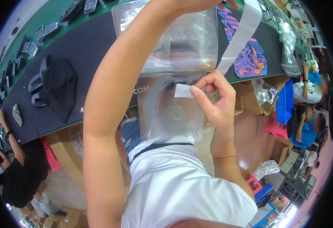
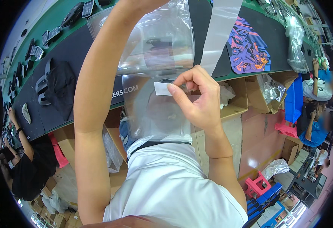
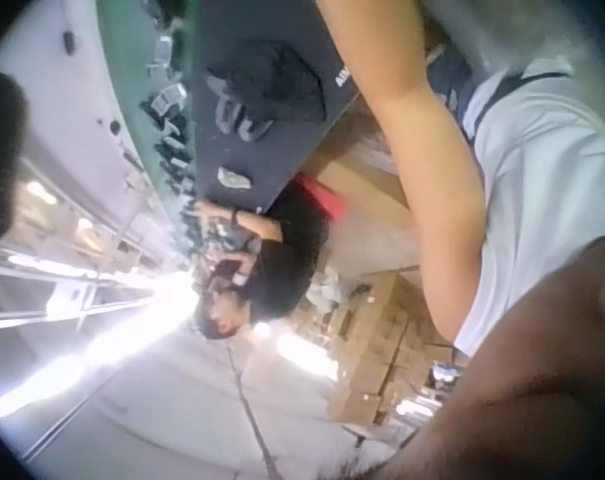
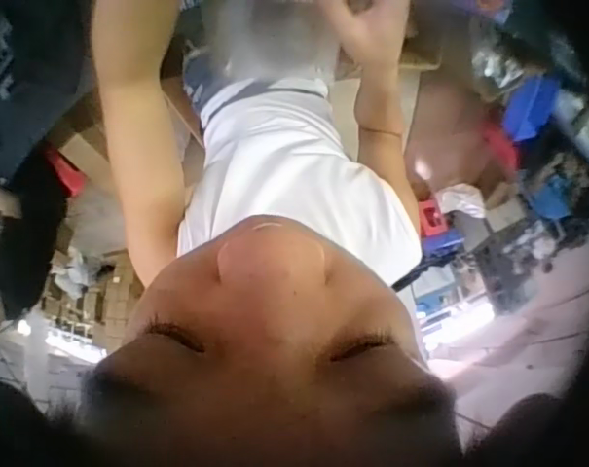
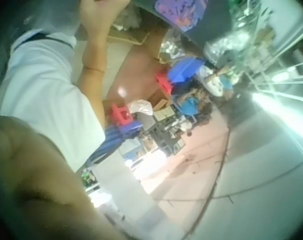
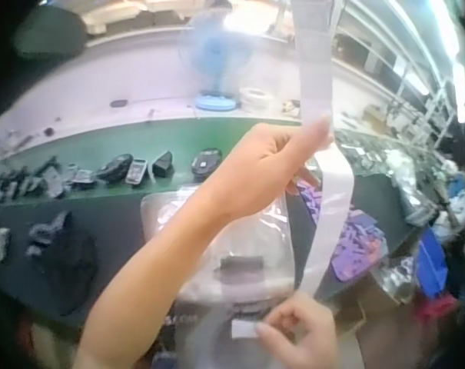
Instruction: Placing electronic mouse shells into plastic blister packs and applying labels.
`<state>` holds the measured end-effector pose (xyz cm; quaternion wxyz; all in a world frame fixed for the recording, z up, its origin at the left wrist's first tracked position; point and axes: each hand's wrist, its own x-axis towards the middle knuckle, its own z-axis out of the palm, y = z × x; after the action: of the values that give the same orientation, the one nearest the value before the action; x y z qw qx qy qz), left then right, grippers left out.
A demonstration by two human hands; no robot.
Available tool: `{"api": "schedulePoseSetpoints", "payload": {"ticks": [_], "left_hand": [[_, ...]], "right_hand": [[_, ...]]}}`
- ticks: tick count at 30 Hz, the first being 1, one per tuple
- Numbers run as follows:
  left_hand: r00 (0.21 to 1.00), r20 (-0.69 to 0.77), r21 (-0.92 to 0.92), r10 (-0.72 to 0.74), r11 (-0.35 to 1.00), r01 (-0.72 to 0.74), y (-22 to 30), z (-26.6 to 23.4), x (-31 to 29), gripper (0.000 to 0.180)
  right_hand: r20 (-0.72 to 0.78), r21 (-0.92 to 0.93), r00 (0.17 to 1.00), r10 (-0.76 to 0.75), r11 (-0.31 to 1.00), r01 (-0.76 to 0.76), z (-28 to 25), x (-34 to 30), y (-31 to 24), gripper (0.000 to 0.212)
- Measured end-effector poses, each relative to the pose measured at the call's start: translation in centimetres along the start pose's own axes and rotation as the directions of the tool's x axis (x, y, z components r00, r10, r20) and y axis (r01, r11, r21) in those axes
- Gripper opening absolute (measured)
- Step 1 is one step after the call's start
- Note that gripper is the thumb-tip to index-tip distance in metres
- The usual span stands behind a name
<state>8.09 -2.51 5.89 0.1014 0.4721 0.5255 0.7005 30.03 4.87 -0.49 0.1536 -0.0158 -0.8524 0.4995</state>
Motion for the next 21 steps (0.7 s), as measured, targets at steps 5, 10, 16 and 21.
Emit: {"api": "schedulePoseSetpoints", "payload": {"ticks": [5,10,16,21], "left_hand": [[0.999,0.020,0.056,-0.028,0.998,0.027,0.0,-0.1,0.0,0.062],[0.992,0.038,-0.003,0.118,0.993,-0.118,0.0,-0.4,-0.1,0.059],[0.999,-0.034,0.029,-0.021,0.999,0.022,0.7,0.1,0.1,0.058],[0.999,0.004,0.002,0.038,0.999,-0.038,0.4,0.4,0.0,0.055]], "right_hand": [[-0.008,-0.028,1.000,0.015,1.000,-0.015,0.2,-0.1,0.0,0.016],[-0.043,-0.135,0.999,-0.007,0.991,0.001,0.8,-0.1,0.3,0.016],[-0.099,-0.287,0.994,-0.053,0.958,0.023,1.4,0.0,1.3,0.014],[-0.190,-0.313,0.977,-0.099,0.949,0.035,2.2,-0.8,2.0,0.016]]}}
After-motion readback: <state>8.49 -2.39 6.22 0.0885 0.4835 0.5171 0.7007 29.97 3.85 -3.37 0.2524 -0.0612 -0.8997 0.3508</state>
